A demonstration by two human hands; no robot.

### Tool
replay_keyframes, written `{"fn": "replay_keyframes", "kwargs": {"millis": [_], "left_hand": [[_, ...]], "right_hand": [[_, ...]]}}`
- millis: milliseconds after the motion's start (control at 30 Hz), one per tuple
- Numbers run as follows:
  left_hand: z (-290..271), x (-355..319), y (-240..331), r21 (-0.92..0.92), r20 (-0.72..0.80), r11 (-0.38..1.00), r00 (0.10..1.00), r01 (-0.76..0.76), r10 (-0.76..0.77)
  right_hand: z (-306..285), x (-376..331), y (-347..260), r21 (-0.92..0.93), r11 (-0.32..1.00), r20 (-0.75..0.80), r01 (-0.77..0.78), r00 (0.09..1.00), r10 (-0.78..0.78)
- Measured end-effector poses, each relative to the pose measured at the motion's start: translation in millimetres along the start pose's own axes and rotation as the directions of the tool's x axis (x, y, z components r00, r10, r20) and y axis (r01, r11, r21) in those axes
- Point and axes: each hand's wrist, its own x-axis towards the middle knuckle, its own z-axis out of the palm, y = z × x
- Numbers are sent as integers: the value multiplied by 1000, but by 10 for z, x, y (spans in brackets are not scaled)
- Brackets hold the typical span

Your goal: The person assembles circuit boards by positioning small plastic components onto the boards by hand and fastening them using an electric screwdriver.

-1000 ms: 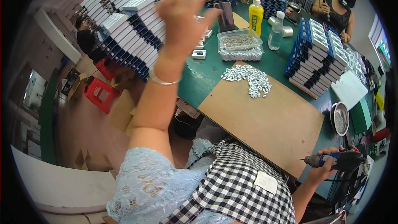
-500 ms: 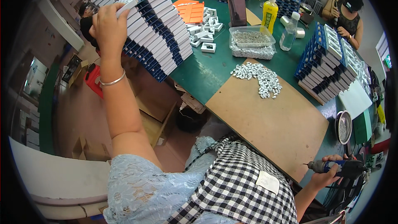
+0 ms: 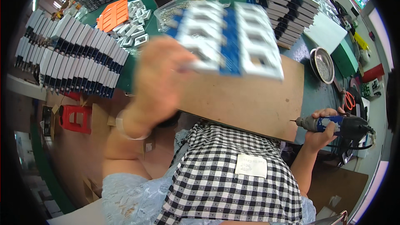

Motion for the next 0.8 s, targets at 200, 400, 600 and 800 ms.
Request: {"fn": "replay_keyframes", "kwargs": {"millis": [200, 400, 600, 800], "left_hand": [[1164, -625, 530, -327, 69, 940, 990, -98, 127], [1303, -799, 455, -389, 242, 920, 957, -55, 159], [1272, -253, -101, -110, 232, 993, 971, -36, 61], [1531, 53, -447, 137, 255, 983, 955, 121, -153]], "right_hand": [[0, 24, -84, -6, 1000, -20, -13, 1000, 13], [-10, 231, -79, -33, 998, -24, -54, 998, 53], [-120, 481, -44, -6, 1000, -36, -25, 999, 25], [20, 517, 81, -62, 996, -42, -62, 997, 59]]}}
